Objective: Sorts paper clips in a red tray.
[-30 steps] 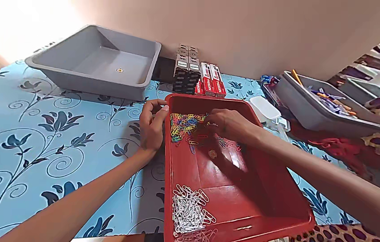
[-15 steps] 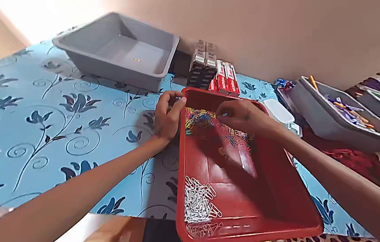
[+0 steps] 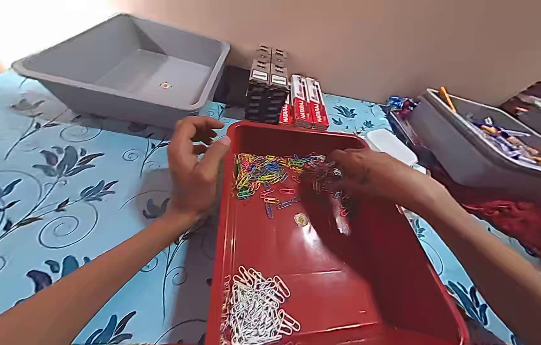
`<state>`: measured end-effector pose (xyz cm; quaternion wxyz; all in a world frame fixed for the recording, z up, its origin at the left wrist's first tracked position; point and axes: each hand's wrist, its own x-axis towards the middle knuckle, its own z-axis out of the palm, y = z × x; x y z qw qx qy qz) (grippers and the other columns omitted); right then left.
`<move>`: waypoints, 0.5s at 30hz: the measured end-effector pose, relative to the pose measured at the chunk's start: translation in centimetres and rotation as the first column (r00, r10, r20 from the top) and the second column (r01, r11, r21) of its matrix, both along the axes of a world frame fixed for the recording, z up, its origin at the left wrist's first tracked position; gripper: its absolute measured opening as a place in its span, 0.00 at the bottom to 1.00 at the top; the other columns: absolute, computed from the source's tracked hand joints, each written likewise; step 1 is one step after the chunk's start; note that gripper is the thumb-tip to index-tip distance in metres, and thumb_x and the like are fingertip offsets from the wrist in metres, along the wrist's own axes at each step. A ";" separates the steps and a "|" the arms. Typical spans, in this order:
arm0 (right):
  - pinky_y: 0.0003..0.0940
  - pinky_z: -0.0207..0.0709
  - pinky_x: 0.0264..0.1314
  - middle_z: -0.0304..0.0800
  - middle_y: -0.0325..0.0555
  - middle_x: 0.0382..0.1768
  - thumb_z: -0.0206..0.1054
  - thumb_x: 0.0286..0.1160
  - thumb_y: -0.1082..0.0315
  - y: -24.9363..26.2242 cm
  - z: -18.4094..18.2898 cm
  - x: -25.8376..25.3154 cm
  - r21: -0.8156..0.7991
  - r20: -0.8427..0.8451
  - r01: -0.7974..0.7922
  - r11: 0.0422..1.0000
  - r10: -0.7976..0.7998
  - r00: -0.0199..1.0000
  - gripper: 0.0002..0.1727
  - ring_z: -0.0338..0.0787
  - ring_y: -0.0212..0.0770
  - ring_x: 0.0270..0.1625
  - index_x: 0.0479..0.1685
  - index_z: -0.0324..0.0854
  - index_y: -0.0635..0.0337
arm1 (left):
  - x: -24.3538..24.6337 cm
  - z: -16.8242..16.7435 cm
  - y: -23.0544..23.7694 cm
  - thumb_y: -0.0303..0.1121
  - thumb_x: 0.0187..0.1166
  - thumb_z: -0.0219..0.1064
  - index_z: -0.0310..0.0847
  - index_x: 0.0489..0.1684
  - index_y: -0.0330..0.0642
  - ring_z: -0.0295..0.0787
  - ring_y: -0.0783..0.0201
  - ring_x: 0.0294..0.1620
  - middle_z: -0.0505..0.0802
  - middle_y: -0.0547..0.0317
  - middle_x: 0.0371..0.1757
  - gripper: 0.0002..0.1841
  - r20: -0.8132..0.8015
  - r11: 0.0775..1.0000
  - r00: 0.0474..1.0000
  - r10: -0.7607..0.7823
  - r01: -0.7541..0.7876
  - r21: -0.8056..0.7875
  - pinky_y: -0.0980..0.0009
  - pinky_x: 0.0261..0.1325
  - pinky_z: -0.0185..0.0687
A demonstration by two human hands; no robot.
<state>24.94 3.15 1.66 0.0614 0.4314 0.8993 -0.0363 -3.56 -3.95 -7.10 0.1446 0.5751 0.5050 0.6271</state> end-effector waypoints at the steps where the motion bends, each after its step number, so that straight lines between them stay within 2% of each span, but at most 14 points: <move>1: 0.65 0.80 0.56 0.89 0.62 0.50 0.77 0.73 0.65 0.5 -0.6 0.3 -0.023 -0.010 -0.015 1.000 0.014 1.000 0.21 0.90 0.64 0.54 0.62 0.82 0.66 | 0.0 0.7 -0.5 0.30 0.81 0.56 0.75 0.62 0.28 0.80 0.74 0.52 0.83 0.52 0.56 0.17 -0.058 1.000 0.998 0.000 0.000 0.013 0.77 0.55 0.76; 3: 0.59 0.83 0.55 0.89 0.59 0.48 0.72 0.78 0.68 1.1 -2.0 1.2 -0.018 -0.132 -0.104 0.994 0.101 0.986 0.13 0.91 0.59 0.51 0.54 0.85 0.66 | 0.4 2.1 -1.0 0.30 0.80 0.59 0.78 0.56 0.35 0.83 0.78 0.46 0.84 0.59 0.51 0.12 -0.200 0.999 0.979 -0.031 0.037 0.026 0.81 0.50 0.80; 4: 0.55 0.84 0.50 0.90 0.56 0.42 0.70 0.78 0.70 1.2 -2.5 1.5 0.015 -0.219 -0.155 0.988 0.154 0.963 0.08 0.92 0.54 0.45 0.47 0.87 0.66 | 0.9 2.7 -0.9 0.30 0.80 0.60 0.79 0.54 0.35 0.84 0.76 0.45 0.85 0.58 0.49 0.11 -0.298 0.996 0.951 -0.084 0.088 0.001 0.79 0.50 0.81; 5: 0.51 0.85 0.47 0.91 0.53 0.38 0.69 0.77 0.73 0.8 -2.2 1.3 0.020 -0.253 -0.155 0.988 0.155 0.955 0.05 0.92 0.50 0.42 0.43 0.89 0.65 | 1.6 3.3 -0.6 0.29 0.81 0.62 0.81 0.52 0.34 0.85 0.70 0.43 0.87 0.54 0.47 0.10 -0.407 0.987 0.900 -0.157 0.149 -0.053 0.72 0.49 0.83; 6: 0.48 0.84 0.52 0.91 0.51 0.41 0.66 0.80 0.73 -0.1 -0.6 0.5 -0.056 -0.177 -0.070 0.996 0.059 0.982 0.06 0.92 0.48 0.46 0.46 0.88 0.64 | 2.3 3.6 -0.1 0.29 0.80 0.63 0.84 0.52 0.34 0.87 0.61 0.45 0.89 0.49 0.48 0.10 -0.518 0.969 0.818 -0.249 0.213 -0.128 0.63 0.50 0.84; 7: 0.47 0.79 0.64 0.89 0.50 0.50 0.61 0.86 0.74 -1.0 1.4 -0.6 -0.172 -0.047 0.057 0.983 -0.065 0.997 0.09 0.89 0.47 0.56 0.56 0.85 0.63 | 2.8 3.6 0.6 0.28 0.79 0.64 0.86 0.57 0.35 0.88 0.53 0.49 0.89 0.45 0.51 0.13 -0.621 0.935 0.699 -0.355 0.280 -0.220 0.55 0.51 0.82; 8: 0.46 0.83 0.51 0.90 0.50 0.42 0.63 0.80 0.76 -0.2 -0.7 0.9 -0.002 -0.211 -0.076 0.997 0.073 0.975 0.08 0.91 0.47 0.46 0.48 0.88 0.63 | 3.4 3.7 1.8 0.32 0.78 0.65 0.85 0.66 0.42 0.88 0.50 0.53 0.89 0.47 0.55 0.18 -0.721 0.901 0.543 -0.430 0.304 -0.308 0.52 0.53 0.84; 9: 0.47 0.83 0.42 0.89 0.50 0.39 0.63 0.75 0.78 0.6 -2.3 2.0 0.106 -0.308 -0.162 0.981 0.188 0.933 0.09 0.90 0.48 0.41 0.45 0.89 0.62 | 4.1 4.0 2.8 0.35 0.80 0.66 0.79 0.77 0.48 0.88 0.49 0.57 0.87 0.47 0.59 0.24 -0.758 0.855 0.396 -0.517 0.287 -0.433 0.50 0.53 0.85; 10: 0.49 0.83 0.39 0.89 0.50 0.41 0.63 0.73 0.79 1.1 -2.8 2.5 0.124 -0.320 -0.190 0.974 0.221 0.921 0.11 0.90 0.49 0.40 0.47 0.90 0.62 | 5.0 4.6 3.7 0.37 0.82 0.67 0.70 0.86 0.55 0.87 0.48 0.58 0.84 0.46 0.63 0.29 -0.747 0.802 0.293 -0.597 0.228 -0.552 0.51 0.55 0.84; 12: 0.52 0.82 0.40 0.90 0.49 0.43 0.62 0.72 0.78 1.1 -2.9 2.4 0.112 -0.277 -0.161 0.981 0.186 0.943 0.13 0.91 0.51 0.43 0.49 0.90 0.60 | 7.0 5.5 5.3 0.36 0.84 0.66 0.55 0.94 0.65 0.86 0.49 0.55 0.81 0.44 0.65 0.37 -0.713 0.736 0.191 -0.675 0.115 -0.667 0.53 0.52 0.84; 13: 0.51 0.82 0.39 0.90 0.49 0.42 0.62 0.74 0.77 1.0 -2.8 2.2 0.119 -0.261 -0.144 0.982 0.171 0.950 0.13 0.91 0.51 0.43 0.51 0.88 0.59 | 7.7 5.7 6.1 0.33 0.84 0.66 0.53 0.95 0.64 0.86 0.48 0.53 0.80 0.43 0.64 0.39 -0.712 0.728 0.159 -0.684 0.089 -0.679 0.54 0.51 0.83; 15: 0.50 0.82 0.43 0.88 0.51 0.46 0.62 0.77 0.75 0.8 -2.6 2.0 0.111 -0.216 -0.121 0.986 0.143 0.966 0.16 0.90 0.52 0.47 0.59 0.87 0.57 | 8.4 5.8 7.1 0.30 0.81 0.68 0.60 0.93 0.59 0.86 0.45 0.54 0.82 0.40 0.62 0.37 -0.729 0.736 0.113 -0.676 0.050 -0.675 0.52 0.52 0.82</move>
